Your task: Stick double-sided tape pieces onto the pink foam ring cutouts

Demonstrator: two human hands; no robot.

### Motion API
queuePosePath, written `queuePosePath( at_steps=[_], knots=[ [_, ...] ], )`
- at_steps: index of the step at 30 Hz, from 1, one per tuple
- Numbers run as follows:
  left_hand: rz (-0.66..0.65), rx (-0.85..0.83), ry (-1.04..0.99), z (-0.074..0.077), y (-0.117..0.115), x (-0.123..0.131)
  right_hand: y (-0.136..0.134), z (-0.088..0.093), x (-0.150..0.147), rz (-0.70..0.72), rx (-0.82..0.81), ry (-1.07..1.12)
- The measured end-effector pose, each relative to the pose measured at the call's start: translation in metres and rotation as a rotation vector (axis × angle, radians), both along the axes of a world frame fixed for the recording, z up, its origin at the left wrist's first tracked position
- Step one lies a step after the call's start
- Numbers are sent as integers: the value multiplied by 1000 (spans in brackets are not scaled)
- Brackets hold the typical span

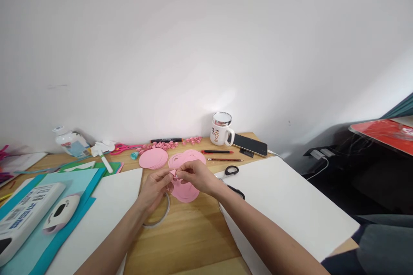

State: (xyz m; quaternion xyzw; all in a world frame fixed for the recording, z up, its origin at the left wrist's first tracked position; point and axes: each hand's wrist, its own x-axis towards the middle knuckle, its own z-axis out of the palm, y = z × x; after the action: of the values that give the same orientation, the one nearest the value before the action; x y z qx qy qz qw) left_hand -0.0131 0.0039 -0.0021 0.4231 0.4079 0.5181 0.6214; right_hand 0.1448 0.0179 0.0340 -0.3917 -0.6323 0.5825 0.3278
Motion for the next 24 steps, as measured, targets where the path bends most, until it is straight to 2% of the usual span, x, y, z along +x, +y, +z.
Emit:
queuePosePath(
  at_steps=[11,16,20,24],
  knots=[
    [-10,20,1,0,-2,1,-3,-4,0,-55,109,-125],
    [18,26,8,-1,-1,1,-6,-7,-4,-100,162,-107],
    [38,52,51,-3,-1,1,-7,-6,-7,-119,128,-63],
    [60,90,130,-2,-2,1,-4,-8,-3,-135,9,80]
  ],
)
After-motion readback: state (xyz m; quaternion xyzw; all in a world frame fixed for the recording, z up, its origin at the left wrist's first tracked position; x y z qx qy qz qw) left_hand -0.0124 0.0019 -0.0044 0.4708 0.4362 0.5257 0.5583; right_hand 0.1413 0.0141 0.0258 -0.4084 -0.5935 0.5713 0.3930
